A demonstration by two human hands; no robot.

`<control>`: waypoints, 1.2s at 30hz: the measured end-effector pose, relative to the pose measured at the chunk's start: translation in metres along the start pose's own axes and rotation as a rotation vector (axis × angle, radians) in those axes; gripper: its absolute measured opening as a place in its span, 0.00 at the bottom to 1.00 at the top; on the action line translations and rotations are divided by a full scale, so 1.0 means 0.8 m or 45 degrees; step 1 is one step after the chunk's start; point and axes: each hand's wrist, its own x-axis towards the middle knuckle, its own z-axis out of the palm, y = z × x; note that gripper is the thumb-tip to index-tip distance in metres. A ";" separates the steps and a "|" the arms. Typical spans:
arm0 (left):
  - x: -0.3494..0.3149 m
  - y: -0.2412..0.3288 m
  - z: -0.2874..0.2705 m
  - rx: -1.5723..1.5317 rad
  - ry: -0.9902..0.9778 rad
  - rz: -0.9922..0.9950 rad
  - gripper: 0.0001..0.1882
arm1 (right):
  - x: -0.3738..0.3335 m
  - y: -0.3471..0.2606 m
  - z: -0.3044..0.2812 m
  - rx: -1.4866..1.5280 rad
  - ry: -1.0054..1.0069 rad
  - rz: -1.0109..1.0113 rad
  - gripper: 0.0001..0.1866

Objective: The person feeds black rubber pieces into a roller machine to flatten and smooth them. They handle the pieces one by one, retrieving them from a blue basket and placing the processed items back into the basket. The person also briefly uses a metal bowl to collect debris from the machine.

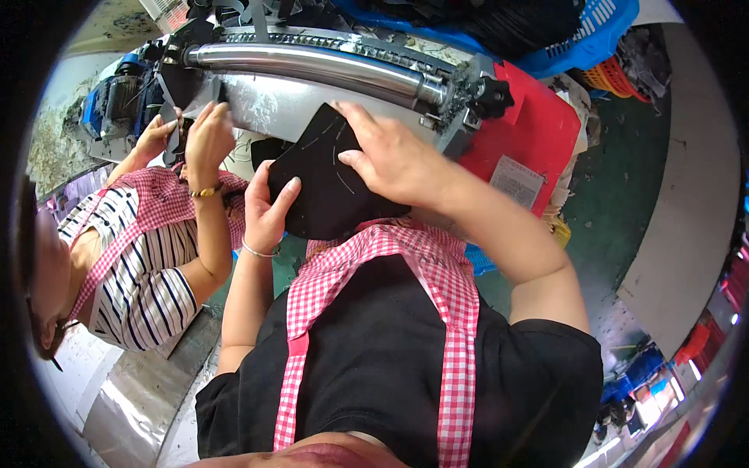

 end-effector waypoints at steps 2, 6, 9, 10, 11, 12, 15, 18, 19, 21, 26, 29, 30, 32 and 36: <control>0.018 -0.002 -0.005 -0.035 -0.013 -0.092 0.13 | 0.028 -0.001 -0.051 -0.319 0.132 -0.198 0.35; 0.055 -0.003 -0.019 0.147 -0.053 -0.291 0.14 | 0.124 0.017 -0.163 -0.436 0.038 -0.300 0.16; 0.113 0.012 -0.025 0.470 -0.196 -0.503 0.18 | 0.178 0.110 -0.164 -0.330 -0.684 0.093 0.21; 0.116 0.011 -0.026 0.409 -0.215 -0.352 0.18 | 0.189 0.166 -0.152 -0.247 -0.803 0.006 0.23; 0.110 0.010 -0.029 0.349 -0.222 -0.207 0.17 | 0.192 0.184 -0.135 -0.223 -0.785 -0.036 0.23; 0.100 0.008 -0.034 0.295 -0.231 -0.071 0.17 | 0.191 0.174 -0.118 -0.194 -0.821 0.063 0.24; 0.073 0.012 -0.049 -0.039 -0.261 -0.252 0.12 | 0.173 0.159 -0.113 -0.188 -0.484 0.053 0.22; 0.078 0.006 -0.047 0.117 -0.277 -0.265 0.09 | 0.180 0.172 -0.127 0.156 -0.149 -0.074 0.21; 0.088 0.005 -0.045 0.231 -0.285 -0.222 0.09 | 0.187 0.156 -0.136 0.152 -0.028 -0.157 0.18; 0.115 0.017 -0.030 0.479 -0.261 -0.061 0.11 | 0.197 0.126 -0.147 0.024 0.228 -0.347 0.13; 0.145 0.020 -0.019 0.586 -0.201 -0.177 0.17 | 0.184 0.204 -0.145 -0.892 0.038 0.042 0.14; 0.133 0.011 -0.028 0.268 -0.225 -0.278 0.14 | 0.184 0.216 -0.135 -0.786 0.138 0.052 0.14; 0.125 0.016 -0.025 0.124 -0.240 -0.271 0.14 | 0.185 0.211 -0.136 -0.780 0.122 0.128 0.15; 0.115 0.022 -0.021 -0.164 -0.272 -0.252 0.13 | 0.184 0.231 -0.123 -0.901 0.094 0.068 0.16; 0.126 0.017 -0.028 0.037 -0.361 -0.368 0.15 | 0.178 0.246 -0.116 -0.831 -0.234 0.015 0.18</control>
